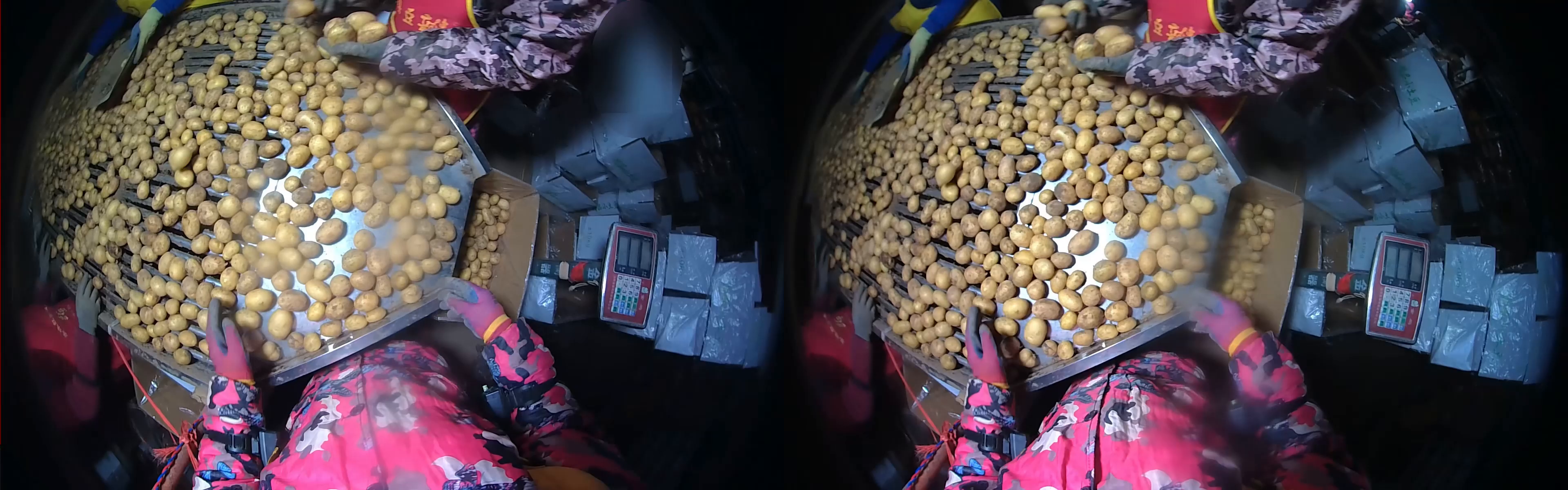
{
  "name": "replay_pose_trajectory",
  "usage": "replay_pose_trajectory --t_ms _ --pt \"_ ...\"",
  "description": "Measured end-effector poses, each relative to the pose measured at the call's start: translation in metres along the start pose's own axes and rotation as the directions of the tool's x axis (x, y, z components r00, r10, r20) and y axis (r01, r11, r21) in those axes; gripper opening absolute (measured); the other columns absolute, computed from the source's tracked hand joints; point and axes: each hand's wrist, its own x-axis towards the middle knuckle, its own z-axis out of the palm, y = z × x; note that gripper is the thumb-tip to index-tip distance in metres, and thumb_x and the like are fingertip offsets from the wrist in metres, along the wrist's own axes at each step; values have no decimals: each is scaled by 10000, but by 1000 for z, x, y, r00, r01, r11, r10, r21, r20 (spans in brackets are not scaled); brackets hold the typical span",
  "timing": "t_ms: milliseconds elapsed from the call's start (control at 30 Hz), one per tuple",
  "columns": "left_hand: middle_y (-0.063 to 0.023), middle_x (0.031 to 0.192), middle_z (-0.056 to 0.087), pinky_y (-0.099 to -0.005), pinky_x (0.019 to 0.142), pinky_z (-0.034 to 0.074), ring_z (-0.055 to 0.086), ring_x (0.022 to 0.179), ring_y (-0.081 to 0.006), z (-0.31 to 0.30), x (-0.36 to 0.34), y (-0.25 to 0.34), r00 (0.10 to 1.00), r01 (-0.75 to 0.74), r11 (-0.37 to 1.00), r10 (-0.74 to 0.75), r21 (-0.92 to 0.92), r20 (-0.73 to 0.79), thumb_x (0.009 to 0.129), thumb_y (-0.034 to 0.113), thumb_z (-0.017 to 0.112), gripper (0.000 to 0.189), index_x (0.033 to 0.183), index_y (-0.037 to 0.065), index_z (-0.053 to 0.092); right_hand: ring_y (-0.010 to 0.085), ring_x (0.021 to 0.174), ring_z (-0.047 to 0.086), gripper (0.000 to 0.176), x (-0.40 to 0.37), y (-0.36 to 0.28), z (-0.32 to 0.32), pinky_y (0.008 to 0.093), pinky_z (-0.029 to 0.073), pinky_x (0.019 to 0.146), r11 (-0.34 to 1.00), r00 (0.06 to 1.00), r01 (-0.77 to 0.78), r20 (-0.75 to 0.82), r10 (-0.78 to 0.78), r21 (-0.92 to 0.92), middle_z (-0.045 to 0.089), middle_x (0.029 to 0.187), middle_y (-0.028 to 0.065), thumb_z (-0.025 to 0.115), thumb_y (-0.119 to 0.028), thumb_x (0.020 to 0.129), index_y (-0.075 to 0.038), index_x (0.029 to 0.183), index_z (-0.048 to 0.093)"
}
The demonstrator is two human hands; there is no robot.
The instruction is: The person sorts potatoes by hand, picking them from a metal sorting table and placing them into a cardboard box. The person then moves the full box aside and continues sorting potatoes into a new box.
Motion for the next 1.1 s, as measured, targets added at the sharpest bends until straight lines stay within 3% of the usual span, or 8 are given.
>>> replay_pose_trajectory --t_ms 33,200,400,500,533,633,733,1100 --pt "-215 1459 440 -430 1130 316 421 1350 -338 -14 -7 -8 998 -55 970 55 238 6 977 167 495 534 1466 -14 374 123 969 622 437 1 -8 3 265 527 741 1000 1000 -22 -7 21 -16 644 1170 51 654 -109 927 -58 1349 551" --pt "-237 1499 373 -524 1149 244 325 1372 -447 -34 -42 -50 979 -195 697 180 691 94 860 190 625 644 1446 27 414 146 1047 608 511 14 -6 15 299 522 854 971 998 -30 41 41 -239 623 1248 68 656 -93 918 -53 1400 491" --pt "-247 1499 366 -556 1144 228 328 1358 -465 -27 -41 -56 995 -50 745 94 665 -30 839 198 647 654 1435 38 430 254 1082 634 588 39 -25 97 381 477 969 668 878 472 241 -414 -574 647 1185 164 663 -181 887 -74 1429 465" --pt "-250 1494 374 -560 1136 236 335 1352 -470 -26 -40 -53 993 -67 734 113 676 -25 839 189 641 647 1432 36 434 319 1069 636 553 29 -24 117 415 488 946 191 897 409 431 96 -893 653 1192 156 632 -288 907 -134 1418 490" --pt "-250 1492 376 -562 1134 239 337 1350 -471 -25 -40 -53 993 -65 732 116 678 -30 839 186 640 647 1433 36 434 290 1080 632 468 35 -38 113 376 506 915 290 850 450 505 152 -845 643 1214 158 663 -276 892 -110 1322 580" --pt "-259 1483 383 -564 1127 247 348 1340 -474 -25 -41 -55 990 -73 729 138 681 -41 842 188 632 642 1433 34 437 346 1075 618 480 56 -60 99 422 505 914 557 917 390 257 -304 -733 632 1211 173 683 -322 854 -145 1292 600" --pt "-267 1475 389 -564 1127 250 358 1330 -475 -25 -39 -53 991 -73 732 132 677 -37 844 196 627 626 1423 32 452 357 1101 608 557 78 -83 116 442 505 913 219 890 356 257 -377 -909 602 1254 178 707 -285 809 -197 1340 563" --pt "-252 1461 412 -564 1128 256 360 1333 -477 -27 -41 -55 994 -23 753 89 658 -66 851 200 625 588 1401 50 483 361 1193 559 665 105 -70 143 455 501 942 -114 892 382 398 -212 -917 466 1424 161 698 -205 782 -256 1406 473"
